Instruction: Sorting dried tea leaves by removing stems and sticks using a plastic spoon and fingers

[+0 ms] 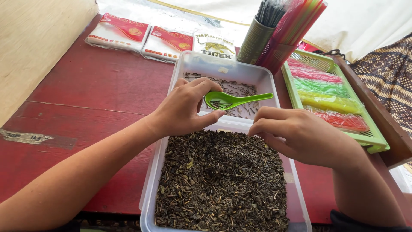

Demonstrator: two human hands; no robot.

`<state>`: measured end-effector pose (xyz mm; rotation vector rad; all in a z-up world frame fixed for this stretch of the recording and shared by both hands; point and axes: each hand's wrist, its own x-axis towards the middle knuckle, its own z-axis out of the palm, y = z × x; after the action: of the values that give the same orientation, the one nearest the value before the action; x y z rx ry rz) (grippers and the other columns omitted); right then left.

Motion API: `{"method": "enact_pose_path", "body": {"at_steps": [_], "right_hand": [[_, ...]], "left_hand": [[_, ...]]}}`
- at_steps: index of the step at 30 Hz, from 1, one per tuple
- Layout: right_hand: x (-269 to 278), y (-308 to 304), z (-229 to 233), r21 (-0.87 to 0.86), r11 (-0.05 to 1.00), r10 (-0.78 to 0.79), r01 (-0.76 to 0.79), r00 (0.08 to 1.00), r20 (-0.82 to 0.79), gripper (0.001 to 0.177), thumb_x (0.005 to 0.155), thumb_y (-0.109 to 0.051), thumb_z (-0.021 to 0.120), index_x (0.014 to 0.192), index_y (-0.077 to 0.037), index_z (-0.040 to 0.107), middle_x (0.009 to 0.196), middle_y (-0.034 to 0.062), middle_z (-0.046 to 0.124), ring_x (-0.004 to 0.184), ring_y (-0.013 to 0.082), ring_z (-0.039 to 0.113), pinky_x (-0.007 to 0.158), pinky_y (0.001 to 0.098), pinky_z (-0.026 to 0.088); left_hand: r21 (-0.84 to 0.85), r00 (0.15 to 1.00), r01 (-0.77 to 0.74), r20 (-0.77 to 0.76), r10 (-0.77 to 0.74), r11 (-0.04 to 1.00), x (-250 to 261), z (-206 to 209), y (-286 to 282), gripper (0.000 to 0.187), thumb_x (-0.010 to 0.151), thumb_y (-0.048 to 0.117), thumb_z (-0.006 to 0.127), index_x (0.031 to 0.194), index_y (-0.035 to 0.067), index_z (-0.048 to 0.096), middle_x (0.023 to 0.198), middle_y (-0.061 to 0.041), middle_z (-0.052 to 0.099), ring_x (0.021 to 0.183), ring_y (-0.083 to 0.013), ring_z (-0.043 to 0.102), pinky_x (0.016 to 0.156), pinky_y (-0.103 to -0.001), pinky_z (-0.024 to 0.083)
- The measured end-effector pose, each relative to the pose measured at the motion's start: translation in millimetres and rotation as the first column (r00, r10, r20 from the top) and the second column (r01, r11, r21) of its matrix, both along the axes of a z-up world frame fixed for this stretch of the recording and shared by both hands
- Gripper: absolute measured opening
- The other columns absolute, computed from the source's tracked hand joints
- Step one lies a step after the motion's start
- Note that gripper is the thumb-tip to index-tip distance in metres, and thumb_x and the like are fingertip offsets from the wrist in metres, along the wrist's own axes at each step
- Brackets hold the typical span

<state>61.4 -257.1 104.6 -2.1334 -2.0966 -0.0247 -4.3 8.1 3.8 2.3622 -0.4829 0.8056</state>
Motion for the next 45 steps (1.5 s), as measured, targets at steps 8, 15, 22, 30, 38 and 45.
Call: {"method": "enact_pose_path", "body": {"at_steps": [8, 15, 22, 30, 38, 45], "right_hand": [[-0.2, -1.3, 0.3, 0.000, 1.000, -0.003, 0.003, 0.999, -0.034, 0.015, 0.100, -0.008, 0.052, 0.102, -0.012, 0.066, 0.101, 0.0027, 0.065, 0.079, 0.0220, 0.068, 0.070, 0.0341, 0.051], [3.4, -2.5, 0.3, -0.010, 1.000, 0.021, -0.022, 0.998, -0.051, 0.009, 0.099, -0.012, 0.058, 0.099, -0.011, 0.067, 0.098, 0.0033, 0.065, 0.078, 0.0219, 0.067, 0.070, 0.0349, 0.050], [2.5, -1.9, 3.0, 0.009, 1.000, 0.020, -0.020, 1.000, -0.013, 0.006, 0.097, -0.016, 0.064, 0.096, -0.013, 0.068, 0.096, 0.0008, 0.065, 0.073, 0.0194, 0.066, 0.065, 0.0336, 0.049], [10.8, -3.0, 7.6, 0.065, 0.997, -0.028, 0.031, 0.998, -0.053, 0.005, 0.094, -0.012, 0.067, 0.097, -0.012, 0.071, 0.099, 0.0020, 0.069, 0.077, 0.0171, 0.070, 0.069, 0.0309, 0.052], [9.2, -1.0, 10.5, 0.110, 0.994, -0.015, 0.021, 0.998, -0.055, 0.006, 0.095, -0.008, 0.066, 0.098, -0.010, 0.070, 0.099, 0.0039, 0.067, 0.079, 0.0174, 0.068, 0.071, 0.0307, 0.051], [13.0, -1.0, 10.0, 0.174, 0.984, -0.031, 0.038, 0.998, -0.047, 0.006, 0.097, -0.007, 0.064, 0.101, -0.008, 0.070, 0.092, 0.0061, 0.064, 0.077, 0.0199, 0.065, 0.068, 0.0313, 0.049]], "left_hand": [[-0.003, 1.000, 0.010, -0.026, -0.010, 1.000, -1.6, 0.7, -1.8, 0.036, 0.090, 0.043, 0.069, 0.113, 0.017, 0.060, 0.101, 0.004, 0.068, 0.072, -0.0148, 0.062, 0.083, -0.038, 0.034], [0.009, 1.000, 0.020, -0.014, -0.020, 1.000, -1.7, -0.5, -1.2, 0.037, 0.090, 0.041, 0.070, 0.115, 0.016, 0.060, 0.095, 0.003, 0.067, 0.067, -0.0161, 0.062, 0.084, -0.039, 0.034], [0.006, 0.999, 0.021, -0.025, -0.021, 1.000, -1.4, -1.4, -0.7, 0.036, 0.090, 0.041, 0.070, 0.115, 0.016, 0.060, 0.101, 0.004, 0.067, 0.061, -0.0143, 0.058, 0.084, -0.038, 0.033], [0.007, 0.999, 0.025, -0.031, -0.025, 1.000, -1.7, -0.5, -1.5, 0.037, 0.090, 0.040, 0.070, 0.116, 0.015, 0.060, 0.101, 0.002, 0.067, 0.072, -0.0171, 0.061, 0.084, -0.038, 0.036], [-0.006, 0.999, 0.044, -0.025, -0.044, 0.999, -1.7, 1.3, -1.7, 0.036, 0.090, 0.037, 0.071, 0.115, 0.014, 0.061, 0.095, 0.001, 0.066, 0.067, -0.0173, 0.059, 0.081, -0.038, 0.038], [-0.030, 0.998, 0.064, -0.007, -0.064, 0.998, -2.3, 3.7, -2.6, 0.034, 0.089, 0.034, 0.073, 0.113, 0.012, 0.061, 0.093, -0.003, 0.064, 0.056, -0.0163, 0.055, 0.075, -0.036, 0.045]]}}
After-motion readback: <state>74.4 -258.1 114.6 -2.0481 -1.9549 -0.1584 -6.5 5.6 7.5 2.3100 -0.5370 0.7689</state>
